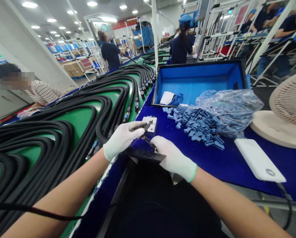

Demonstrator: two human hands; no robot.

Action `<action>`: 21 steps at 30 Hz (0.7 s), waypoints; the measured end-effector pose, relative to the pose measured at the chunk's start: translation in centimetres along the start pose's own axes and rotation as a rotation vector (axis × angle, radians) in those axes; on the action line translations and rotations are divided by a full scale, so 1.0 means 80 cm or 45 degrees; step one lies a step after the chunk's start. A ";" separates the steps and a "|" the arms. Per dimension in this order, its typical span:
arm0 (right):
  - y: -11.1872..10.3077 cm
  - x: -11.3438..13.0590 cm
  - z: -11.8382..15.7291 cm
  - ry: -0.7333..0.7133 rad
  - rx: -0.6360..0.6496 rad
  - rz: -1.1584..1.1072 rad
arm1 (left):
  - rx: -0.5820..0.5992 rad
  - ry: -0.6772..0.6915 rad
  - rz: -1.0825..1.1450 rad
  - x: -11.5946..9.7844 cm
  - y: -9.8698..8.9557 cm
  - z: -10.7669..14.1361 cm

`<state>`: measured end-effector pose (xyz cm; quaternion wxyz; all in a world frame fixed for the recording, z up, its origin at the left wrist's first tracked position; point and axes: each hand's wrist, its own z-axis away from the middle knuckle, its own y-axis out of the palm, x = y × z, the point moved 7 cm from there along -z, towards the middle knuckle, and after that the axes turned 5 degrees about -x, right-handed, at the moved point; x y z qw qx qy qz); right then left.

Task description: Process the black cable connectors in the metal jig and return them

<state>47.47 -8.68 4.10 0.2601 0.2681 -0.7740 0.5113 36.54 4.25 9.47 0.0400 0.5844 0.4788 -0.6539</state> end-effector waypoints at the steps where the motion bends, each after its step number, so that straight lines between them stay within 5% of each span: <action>1: -0.002 -0.002 0.000 0.048 -0.012 -0.026 | 0.014 0.018 0.013 -0.002 0.002 -0.006; 5: -0.013 -0.001 0.002 0.053 -0.076 -0.175 | 0.024 0.014 0.099 -0.004 0.010 -0.017; 10: -0.012 -0.007 0.009 0.026 0.046 -0.147 | 0.094 0.072 0.044 -0.016 0.027 -0.009; 21: 0.019 -0.042 -0.010 0.104 0.046 0.148 | -0.054 -0.026 -0.226 -0.027 0.025 0.003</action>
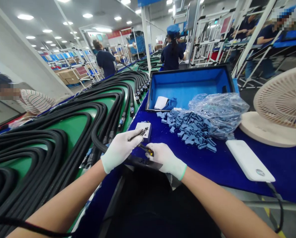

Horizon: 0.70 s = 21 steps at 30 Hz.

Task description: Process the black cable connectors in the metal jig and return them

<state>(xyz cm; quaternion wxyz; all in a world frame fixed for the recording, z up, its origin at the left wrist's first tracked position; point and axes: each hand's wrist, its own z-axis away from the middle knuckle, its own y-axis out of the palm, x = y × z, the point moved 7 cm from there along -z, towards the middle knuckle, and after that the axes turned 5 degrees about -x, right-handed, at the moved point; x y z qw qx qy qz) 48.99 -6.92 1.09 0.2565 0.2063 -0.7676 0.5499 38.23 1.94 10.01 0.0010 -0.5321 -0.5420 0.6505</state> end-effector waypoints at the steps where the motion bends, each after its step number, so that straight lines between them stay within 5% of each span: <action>1: 0.002 -0.002 -0.001 0.005 0.002 0.006 | -0.018 -0.015 0.015 0.002 0.000 0.000; 11: 0.006 -0.001 -0.004 0.017 -0.051 0.061 | -0.141 -0.012 0.203 0.020 -0.003 0.005; 14: 0.000 0.002 -0.001 0.036 -0.043 0.094 | -0.021 0.004 0.304 0.018 0.001 -0.003; 18: -0.024 0.006 0.013 -0.088 0.048 0.086 | 0.229 -0.153 0.926 0.030 0.014 -0.019; 21: -0.056 -0.013 0.025 0.003 0.003 0.253 | 0.273 -0.270 1.329 0.048 0.017 -0.035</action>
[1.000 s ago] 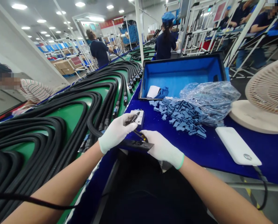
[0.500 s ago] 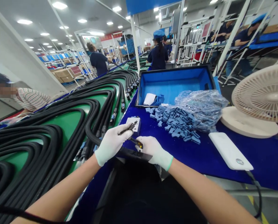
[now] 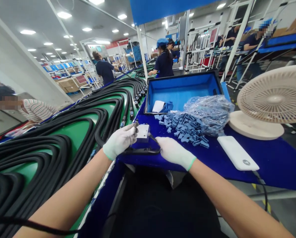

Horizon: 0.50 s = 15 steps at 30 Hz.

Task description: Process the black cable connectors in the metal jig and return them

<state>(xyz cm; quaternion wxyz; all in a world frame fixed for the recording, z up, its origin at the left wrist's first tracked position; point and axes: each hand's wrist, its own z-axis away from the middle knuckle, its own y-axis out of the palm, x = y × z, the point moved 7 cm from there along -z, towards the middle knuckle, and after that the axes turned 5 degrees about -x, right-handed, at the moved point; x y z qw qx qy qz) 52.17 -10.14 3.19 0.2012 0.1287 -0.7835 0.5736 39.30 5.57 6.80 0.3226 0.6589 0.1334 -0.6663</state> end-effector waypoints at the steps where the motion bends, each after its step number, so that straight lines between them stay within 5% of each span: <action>1: -0.010 -0.008 0.004 0.061 -0.053 0.059 | -0.002 -0.017 0.050 0.002 -0.006 -0.005; 4: -0.022 -0.005 0.016 0.109 -0.182 -0.097 | -0.003 -0.089 0.161 0.006 -0.015 -0.012; 7: 0.000 0.012 0.019 0.259 -0.151 -0.800 | -0.002 -0.029 0.058 0.000 -0.009 -0.007; 11: 0.041 0.016 0.011 0.613 -0.193 -1.570 | 0.049 0.193 -0.740 -0.011 0.021 0.013; 15: 0.031 0.009 0.001 0.444 -0.303 -1.500 | 0.214 0.300 -1.287 -0.006 0.053 0.029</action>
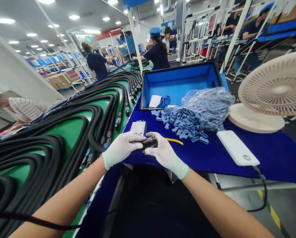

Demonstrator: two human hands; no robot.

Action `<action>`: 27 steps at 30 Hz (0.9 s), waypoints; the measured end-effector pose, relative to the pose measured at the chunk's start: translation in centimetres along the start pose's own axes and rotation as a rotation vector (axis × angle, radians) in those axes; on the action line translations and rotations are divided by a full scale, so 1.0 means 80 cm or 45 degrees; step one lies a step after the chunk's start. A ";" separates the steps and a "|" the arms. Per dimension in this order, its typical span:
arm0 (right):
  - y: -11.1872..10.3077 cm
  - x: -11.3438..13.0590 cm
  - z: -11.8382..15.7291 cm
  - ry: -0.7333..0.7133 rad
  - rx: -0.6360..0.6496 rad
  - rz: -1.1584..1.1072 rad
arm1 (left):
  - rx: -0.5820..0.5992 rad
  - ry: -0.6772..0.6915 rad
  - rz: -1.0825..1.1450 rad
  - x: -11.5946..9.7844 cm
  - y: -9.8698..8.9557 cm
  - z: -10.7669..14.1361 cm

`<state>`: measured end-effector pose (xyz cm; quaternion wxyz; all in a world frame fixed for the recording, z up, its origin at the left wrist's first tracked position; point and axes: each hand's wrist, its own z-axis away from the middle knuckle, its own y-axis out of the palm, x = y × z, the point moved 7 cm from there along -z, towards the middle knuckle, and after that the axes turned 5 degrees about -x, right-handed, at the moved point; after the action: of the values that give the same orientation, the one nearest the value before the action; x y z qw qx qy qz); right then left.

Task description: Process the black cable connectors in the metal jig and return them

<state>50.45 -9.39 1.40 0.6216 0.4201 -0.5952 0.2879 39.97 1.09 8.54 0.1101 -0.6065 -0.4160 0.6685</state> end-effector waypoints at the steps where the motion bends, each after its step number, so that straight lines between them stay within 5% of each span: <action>1: -0.002 0.002 -0.001 -0.023 0.031 0.035 | 0.010 0.038 -0.030 -0.004 0.003 0.002; 8: 0.009 0.008 0.006 0.002 0.279 -0.016 | -0.018 0.333 -0.057 -0.009 0.013 0.011; 15: 0.005 0.011 0.007 -0.061 0.203 0.141 | 0.055 -0.064 0.155 0.045 0.023 -0.019; 20: 0.000 0.008 0.016 -0.061 0.043 0.080 | -0.400 -0.048 -0.095 0.034 0.008 0.039; 23: 0.009 0.005 0.032 -0.085 -0.076 -0.080 | -0.418 -0.332 0.293 0.056 0.018 0.081; 27: 0.040 0.010 0.030 -0.228 0.438 0.400 | -0.735 -0.462 0.849 0.088 -0.009 0.096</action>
<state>46.63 -10.04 2.58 0.4334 0.4457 -0.6483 0.4397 31.08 2.89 3.32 -0.3578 -0.5863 -0.3800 0.6196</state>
